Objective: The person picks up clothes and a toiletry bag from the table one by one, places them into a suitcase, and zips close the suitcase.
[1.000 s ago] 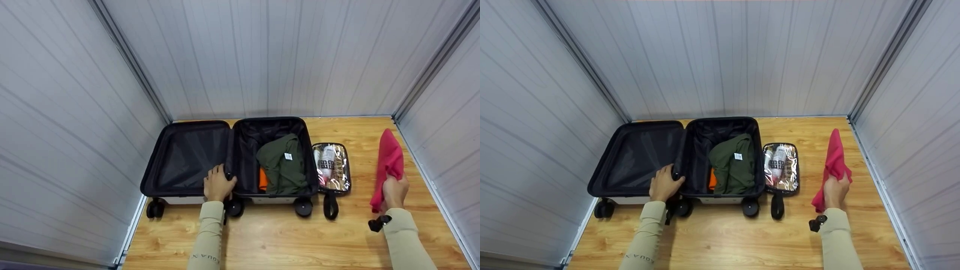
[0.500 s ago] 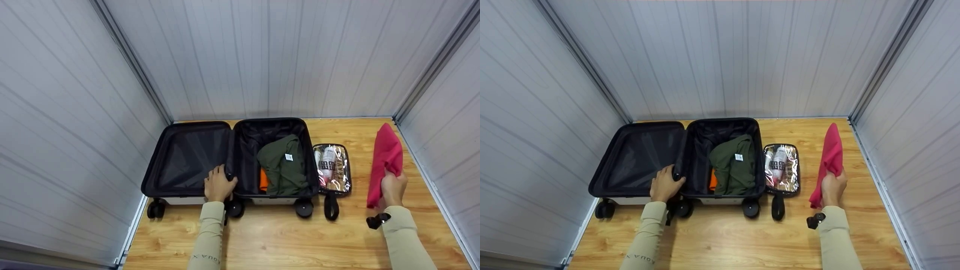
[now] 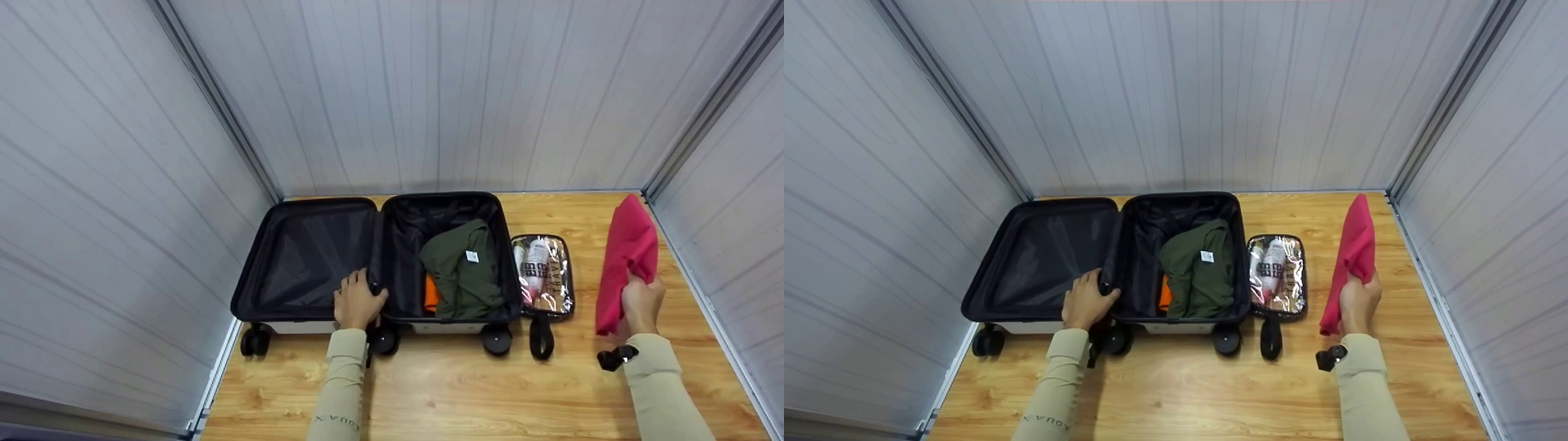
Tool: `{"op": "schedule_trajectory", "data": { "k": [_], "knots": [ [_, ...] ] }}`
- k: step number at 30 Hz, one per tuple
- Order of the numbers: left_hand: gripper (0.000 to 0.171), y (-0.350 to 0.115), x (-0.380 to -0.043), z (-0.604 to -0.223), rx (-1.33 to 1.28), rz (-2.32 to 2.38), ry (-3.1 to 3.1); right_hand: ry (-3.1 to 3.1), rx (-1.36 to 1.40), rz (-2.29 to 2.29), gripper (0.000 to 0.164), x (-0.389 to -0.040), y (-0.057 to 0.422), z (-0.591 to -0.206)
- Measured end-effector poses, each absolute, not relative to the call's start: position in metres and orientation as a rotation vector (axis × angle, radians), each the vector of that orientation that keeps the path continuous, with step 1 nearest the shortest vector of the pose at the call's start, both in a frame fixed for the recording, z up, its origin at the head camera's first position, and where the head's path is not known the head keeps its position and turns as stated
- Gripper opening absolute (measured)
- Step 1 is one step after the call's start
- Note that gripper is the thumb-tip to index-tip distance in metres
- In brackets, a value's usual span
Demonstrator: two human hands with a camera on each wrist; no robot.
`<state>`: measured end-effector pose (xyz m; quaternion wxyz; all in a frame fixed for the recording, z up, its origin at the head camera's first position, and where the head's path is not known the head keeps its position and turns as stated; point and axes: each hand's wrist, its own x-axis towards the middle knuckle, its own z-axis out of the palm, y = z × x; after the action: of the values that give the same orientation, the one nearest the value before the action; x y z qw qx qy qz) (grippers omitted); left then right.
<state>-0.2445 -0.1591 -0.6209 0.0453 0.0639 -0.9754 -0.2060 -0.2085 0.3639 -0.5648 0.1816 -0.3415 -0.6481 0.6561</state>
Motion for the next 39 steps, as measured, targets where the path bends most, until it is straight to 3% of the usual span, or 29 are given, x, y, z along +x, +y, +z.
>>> {"op": "schedule_trajectory", "data": {
  "k": [26, 39],
  "knots": [
    [0.074, -0.159, -0.244, -0.619, 0.205, -0.589, -3.003, -2.018, -0.970, 1.805, 0.031, -0.211, 0.356, -0.547],
    [0.073, -0.157, -0.243, -0.619, 0.207, -0.632, -2.975, -2.085, -0.908, 1.620, 0.021, -0.214, 0.354, -0.547]
  ]
}}
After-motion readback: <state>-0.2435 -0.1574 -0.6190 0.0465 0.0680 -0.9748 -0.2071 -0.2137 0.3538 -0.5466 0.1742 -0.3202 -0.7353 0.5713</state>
